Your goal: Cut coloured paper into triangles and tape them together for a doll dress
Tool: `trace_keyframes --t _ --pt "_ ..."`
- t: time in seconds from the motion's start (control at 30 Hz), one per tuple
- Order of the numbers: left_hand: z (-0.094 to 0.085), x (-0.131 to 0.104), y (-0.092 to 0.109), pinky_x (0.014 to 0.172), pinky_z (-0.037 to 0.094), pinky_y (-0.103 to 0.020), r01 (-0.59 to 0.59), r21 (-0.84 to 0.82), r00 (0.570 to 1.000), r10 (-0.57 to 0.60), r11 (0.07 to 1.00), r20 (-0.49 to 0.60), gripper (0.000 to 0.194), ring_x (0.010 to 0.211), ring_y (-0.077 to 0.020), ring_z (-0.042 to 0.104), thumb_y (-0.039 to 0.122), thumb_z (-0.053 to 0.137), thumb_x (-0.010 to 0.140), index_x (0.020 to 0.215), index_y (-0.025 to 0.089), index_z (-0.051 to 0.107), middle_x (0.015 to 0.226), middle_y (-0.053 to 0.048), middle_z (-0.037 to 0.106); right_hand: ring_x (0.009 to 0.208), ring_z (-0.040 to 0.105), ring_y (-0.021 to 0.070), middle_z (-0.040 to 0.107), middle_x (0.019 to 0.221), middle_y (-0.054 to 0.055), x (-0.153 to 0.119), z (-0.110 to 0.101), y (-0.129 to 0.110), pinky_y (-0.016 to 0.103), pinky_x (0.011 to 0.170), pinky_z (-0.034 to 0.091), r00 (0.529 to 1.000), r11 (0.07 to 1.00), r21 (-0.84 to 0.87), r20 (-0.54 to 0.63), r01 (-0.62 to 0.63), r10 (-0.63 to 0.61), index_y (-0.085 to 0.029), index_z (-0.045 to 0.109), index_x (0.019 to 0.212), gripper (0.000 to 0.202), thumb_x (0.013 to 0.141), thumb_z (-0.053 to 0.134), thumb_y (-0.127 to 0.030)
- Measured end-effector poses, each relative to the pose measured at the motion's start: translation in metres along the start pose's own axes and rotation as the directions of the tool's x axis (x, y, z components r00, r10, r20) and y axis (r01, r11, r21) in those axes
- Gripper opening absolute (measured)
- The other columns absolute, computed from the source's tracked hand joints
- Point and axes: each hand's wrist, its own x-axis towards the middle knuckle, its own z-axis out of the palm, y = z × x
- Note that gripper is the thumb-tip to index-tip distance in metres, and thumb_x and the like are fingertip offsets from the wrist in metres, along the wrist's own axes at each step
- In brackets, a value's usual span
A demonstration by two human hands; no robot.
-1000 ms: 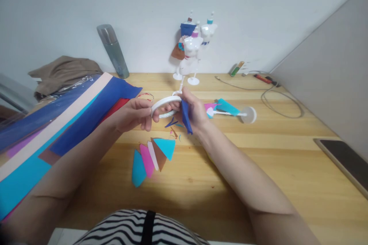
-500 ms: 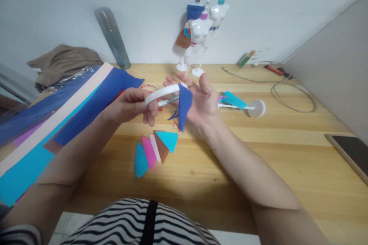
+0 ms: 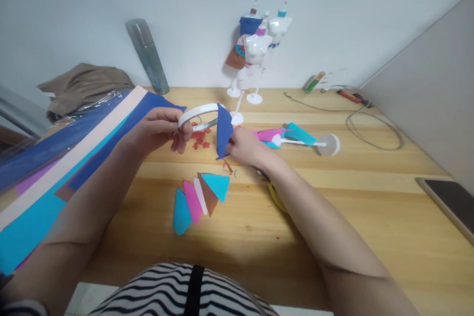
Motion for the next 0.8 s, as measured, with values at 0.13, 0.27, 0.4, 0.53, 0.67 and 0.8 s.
trace_keyframes --t 0.13,0.27,0.4,0.53,0.67,0.8 --pt "-0.007 0.009 -0.012 0.043 0.048 -0.024 0.029 -0.088 0.999 -0.025 0.996 0.044 0.024 0.049 -0.0184 0.068 0.031 0.077 0.067 0.077 0.009 0.075 0.068 -0.010 0.073 0.056 0.047 0.0157 0.059 0.055 -0.001 0.006 -0.028 -0.012 0.032 0.058 0.038 0.960 0.952 -0.299 -0.242 0.061 -0.138 -0.024 0.069 0.060 0.021 0.075 0.077 -0.013" --pt "-0.011 0.015 -0.021 0.042 0.048 -0.025 0.034 -0.067 0.993 -0.026 0.997 0.116 0.031 0.048 -0.0193 0.067 0.037 0.073 0.069 0.077 0.007 0.076 0.065 -0.012 0.072 0.080 0.068 0.0235 0.077 0.083 0.005 -0.007 -0.027 -0.035 0.038 0.075 0.051 0.940 0.972 -0.131 -0.256 0.195 -0.223 -0.026 0.080 0.081 0.011 0.083 0.078 -0.037" --pt "-0.010 0.016 -0.025 0.045 0.051 -0.025 0.079 -0.037 0.983 -0.071 0.996 0.169 0.034 0.053 -0.0203 0.070 0.041 0.075 0.073 0.080 0.008 0.077 0.069 -0.014 0.075 0.096 0.070 0.0277 0.082 0.105 0.006 -0.020 -0.016 -0.048 0.042 0.086 0.053 0.960 0.967 -0.074 -0.124 0.244 -0.252 -0.027 0.085 0.095 0.031 0.085 0.078 -0.056" --pt "-0.010 0.016 -0.026 0.047 0.054 -0.024 0.102 -0.061 0.978 -0.089 0.993 0.191 0.032 0.055 -0.0200 0.072 0.037 0.075 0.074 0.082 0.007 0.079 0.070 -0.013 0.075 0.084 0.066 0.0267 0.077 0.084 0.005 -0.020 -0.013 -0.046 0.042 0.079 0.052 0.971 0.971 -0.078 -0.056 0.227 -0.231 -0.029 0.086 0.091 0.034 0.085 0.077 -0.062" --pt "-0.010 0.016 -0.027 0.047 0.056 -0.025 0.114 -0.074 0.978 -0.099 0.991 0.185 0.030 0.059 -0.0219 0.075 0.034 0.076 0.072 0.084 0.007 0.080 0.078 -0.015 0.078 0.078 0.065 0.0246 0.072 0.075 0.005 -0.017 -0.014 -0.043 0.041 0.075 0.052 0.982 0.982 -0.023 -0.020 0.186 -0.187 -0.027 0.084 0.080 0.037 0.083 0.078 -0.063" --pt "-0.013 0.018 -0.030 0.049 0.058 -0.028 0.116 -0.089 0.977 -0.098 0.989 0.188 0.032 0.062 -0.0248 0.077 0.033 0.076 0.071 0.088 0.007 0.081 0.083 -0.017 0.080 0.068 0.063 0.0213 0.069 0.070 0.004 -0.019 -0.013 -0.044 0.036 0.064 0.051 0.994 0.992 0.092 0.070 0.082 -0.089 -0.024 0.080 0.074 0.032 0.079 0.084 -0.056"
